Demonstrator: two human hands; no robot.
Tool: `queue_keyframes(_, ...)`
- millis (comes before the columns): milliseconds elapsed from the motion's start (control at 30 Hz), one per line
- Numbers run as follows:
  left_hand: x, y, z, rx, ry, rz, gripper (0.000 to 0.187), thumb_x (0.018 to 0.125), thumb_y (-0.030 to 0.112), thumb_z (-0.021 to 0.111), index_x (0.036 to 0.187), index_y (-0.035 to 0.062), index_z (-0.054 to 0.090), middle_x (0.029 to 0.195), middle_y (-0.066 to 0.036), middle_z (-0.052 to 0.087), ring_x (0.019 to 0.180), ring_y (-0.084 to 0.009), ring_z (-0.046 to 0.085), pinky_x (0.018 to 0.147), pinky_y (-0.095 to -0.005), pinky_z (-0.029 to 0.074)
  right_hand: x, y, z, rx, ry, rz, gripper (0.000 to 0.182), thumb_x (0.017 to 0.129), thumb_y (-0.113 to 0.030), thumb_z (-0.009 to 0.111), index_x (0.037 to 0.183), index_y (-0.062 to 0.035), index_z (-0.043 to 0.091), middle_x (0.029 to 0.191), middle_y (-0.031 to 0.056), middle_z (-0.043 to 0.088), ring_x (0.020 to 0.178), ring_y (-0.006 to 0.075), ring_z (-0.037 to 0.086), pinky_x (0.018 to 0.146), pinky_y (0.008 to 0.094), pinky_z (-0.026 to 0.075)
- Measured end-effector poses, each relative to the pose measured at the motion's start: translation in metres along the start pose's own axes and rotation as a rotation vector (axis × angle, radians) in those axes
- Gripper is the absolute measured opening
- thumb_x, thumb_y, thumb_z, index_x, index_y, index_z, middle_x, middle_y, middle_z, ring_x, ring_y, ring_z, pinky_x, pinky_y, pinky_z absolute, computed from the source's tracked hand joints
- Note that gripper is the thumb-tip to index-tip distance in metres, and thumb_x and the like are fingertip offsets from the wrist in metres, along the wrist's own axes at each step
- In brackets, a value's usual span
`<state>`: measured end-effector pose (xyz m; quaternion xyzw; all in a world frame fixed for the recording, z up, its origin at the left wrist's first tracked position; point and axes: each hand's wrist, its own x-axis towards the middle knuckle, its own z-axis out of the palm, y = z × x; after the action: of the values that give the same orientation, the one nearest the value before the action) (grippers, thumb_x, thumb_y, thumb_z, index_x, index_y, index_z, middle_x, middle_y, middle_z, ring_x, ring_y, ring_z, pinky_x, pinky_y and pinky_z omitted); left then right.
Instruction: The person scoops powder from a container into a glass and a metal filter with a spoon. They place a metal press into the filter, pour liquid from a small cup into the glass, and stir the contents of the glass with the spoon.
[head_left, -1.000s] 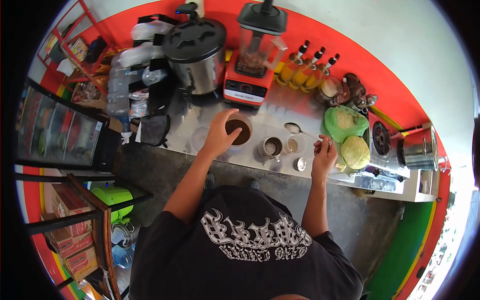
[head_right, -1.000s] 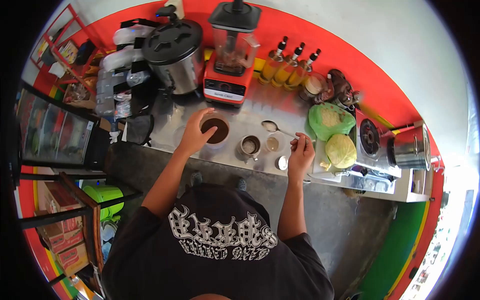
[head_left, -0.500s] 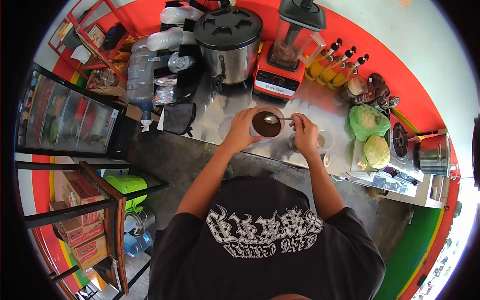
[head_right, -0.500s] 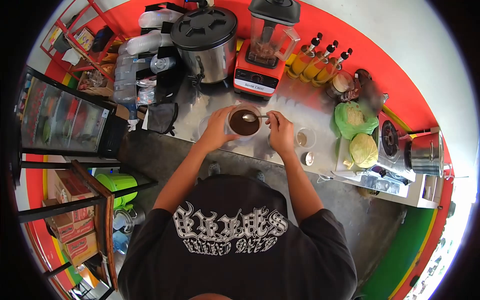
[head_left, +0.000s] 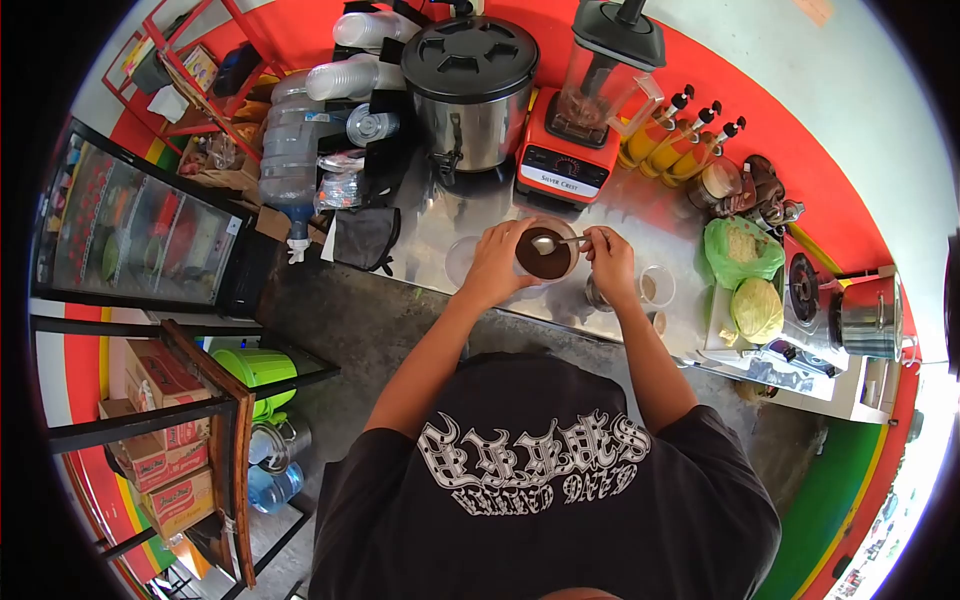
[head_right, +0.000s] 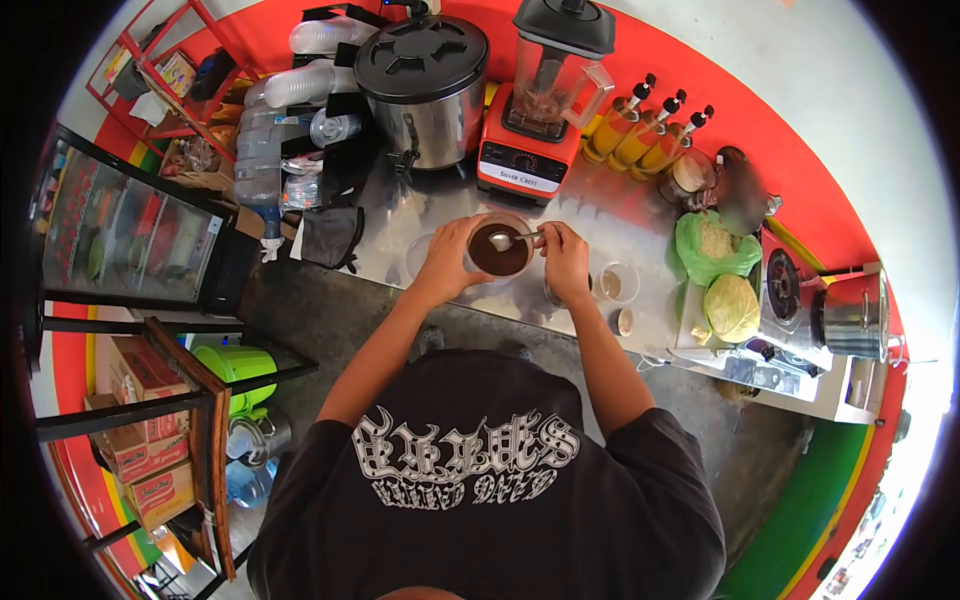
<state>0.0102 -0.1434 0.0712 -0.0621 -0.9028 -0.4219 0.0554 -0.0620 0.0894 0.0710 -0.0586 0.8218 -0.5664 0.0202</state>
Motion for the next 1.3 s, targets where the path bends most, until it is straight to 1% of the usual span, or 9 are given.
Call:
queue_keyframes(133, 0.003, 0.0, -0.001, -0.015, -0.019, 0.013, 0.112, 0.062, 0.016, 0.1, 0.159, 0.019, 0.045, 0.152, -0.012, 0.053, 0.144, -0.0368, 0.046, 0.119, -0.0487, 0.039, 0.006, 0.004, 0.003, 0.036, -0.01, 0.067, 0.029, 0.109, -0.016, 0.055, 0.105, 0.0053, 0.074, 0.078, 0.009, 0.073, 0.067, 0.0131, 0.062, 0.064, 0.0317, 0.052)
queue_keyframes(467, 0.018, -0.003, -0.002, 0.011, -0.059, -0.006, 0.114, 0.064, 0.014, 0.1, 0.161, 0.0196, 0.042, 0.157, -0.01, 0.051, 0.146, -0.0348, 0.045, 0.119, -0.0503, 0.037, 0.021, 0.005, 0.002, 0.126, 0.054, 0.184, 0.028, 0.108, -0.015, 0.053, 0.103, 0.0042, 0.073, 0.077, 0.0087, 0.072, 0.064, 0.0112, 0.061, 0.061, 0.029, 0.05)
queue_keyframes(533, 0.019, -0.004, -0.001, -0.006, -0.028, 0.012, 0.114, 0.064, 0.017, 0.1, 0.162, 0.0192, 0.041, 0.156, -0.011, 0.051, 0.147, -0.036, 0.044, 0.119, -0.0512, 0.036, 0.018, 0.002, -0.005, 0.274, 0.063, 0.274, 0.028, 0.11, -0.017, 0.052, 0.105, 0.0026, 0.072, 0.078, 0.0074, 0.071, 0.063, 0.0103, 0.058, 0.059, 0.027, 0.047)
queue_keyframes(733, 0.02, 0.017, -0.002, 0.025, 0.025, 0.065, 0.11, 0.065, 0.024, 0.1, 0.16, 0.0179, 0.043, 0.154, -0.012, 0.052, 0.146, -0.0365, 0.044, 0.12, -0.0531, 0.034, 0.005, -0.007, -0.03, 0.527, 0.109, 0.352, 0.029, 0.113, -0.02, 0.052, 0.11, 0.0032, 0.069, 0.082, 0.007, 0.068, 0.066, 0.0103, 0.056, 0.057, 0.0254, 0.044)
queue_keyframes(933, 0.032, 0.037, 0.005, -0.031, -0.006, 0.177, 0.106, 0.067, 0.024, 0.099, 0.158, 0.0191, 0.046, 0.154, -0.01, 0.051, 0.147, -0.0344, 0.042, 0.121, -0.0519, 0.031, -0.024, -0.017, -0.069, 0.666, 0.247, 0.328, 0.027, 0.113, -0.019, 0.052, 0.11, 0.0031, 0.068, 0.082, 0.0076, 0.066, 0.066, 0.0114, 0.055, 0.058, 0.0262, 0.044)
queue_keyframes(1067, 0.036, 0.045, 0.027, -0.02, -0.053, 0.217, 0.101, 0.068, 0.024, 0.098, 0.155, 0.0197, 0.049, 0.155, -0.009, 0.051, 0.149, -0.0341, 0.041, 0.12, -0.0524, 0.029, -0.052, -0.017, -0.099, 0.591, 0.363, 0.302, 0.027, 0.114, -0.019, 0.052, 0.109, 0.0017, 0.069, 0.081, 0.0066, 0.066, 0.065, 0.0104, 0.055, 0.058, 0.0253, 0.043)
queue_keyframes(1133, 0.037, 0.049, 0.039, 0.07, -0.116, 0.307, 0.091, 0.07, 0.027, 0.097, 0.15, 0.0195, 0.055, 0.155, -0.008, 0.048, 0.154, -0.0321, 0.035, 0.12, -0.0537, 0.028, -0.068, -0.014, -0.11, 0.535, 0.4, 0.291, 0.027, 0.114, -0.02, 0.052, 0.109, 0.0011, 0.069, 0.08, 0.0057, 0.066, 0.065, 0.0094, 0.055, 0.057, 0.0247, 0.042)
queue_keyframes(1200, 0.037, 0.054, 0.05, 0.107, -0.148, 0.336, 0.086, 0.071, 0.028, 0.096, 0.147, 0.0195, 0.057, 0.156, -0.007, 0.047, 0.156, -0.0313, 0.032, 0.12, -0.0543, 0.028, -0.081, -0.009, -0.117, 0.473, 0.443, 0.254, 0.027, 0.115, -0.021, 0.053, 0.109, -0.0001, 0.069, 0.078, 0.0034, 0.066, 0.063, 0.0066, 0.053, 0.055, 0.023, 0.041)
queue_keyframes(1300, 0.037, 0.059, 0.067, 0.157, -0.21, 0.371, 0.079, 0.072, 0.032, 0.095, 0.142, 0.0187, 0.062, 0.158, -0.007, 0.044, 0.158, -0.0299, 0.027, 0.12, -0.0556, 0.027, -0.097, -0.002, -0.119, 0.352, 0.453, 0.268, 0.027, 0.114, -0.021, 0.053, 0.108, -0.0005, 0.07, 0.078, 0.0035, 0.067, 0.063, 0.0063, 0.054, 0.055, 0.0224, 0.041)
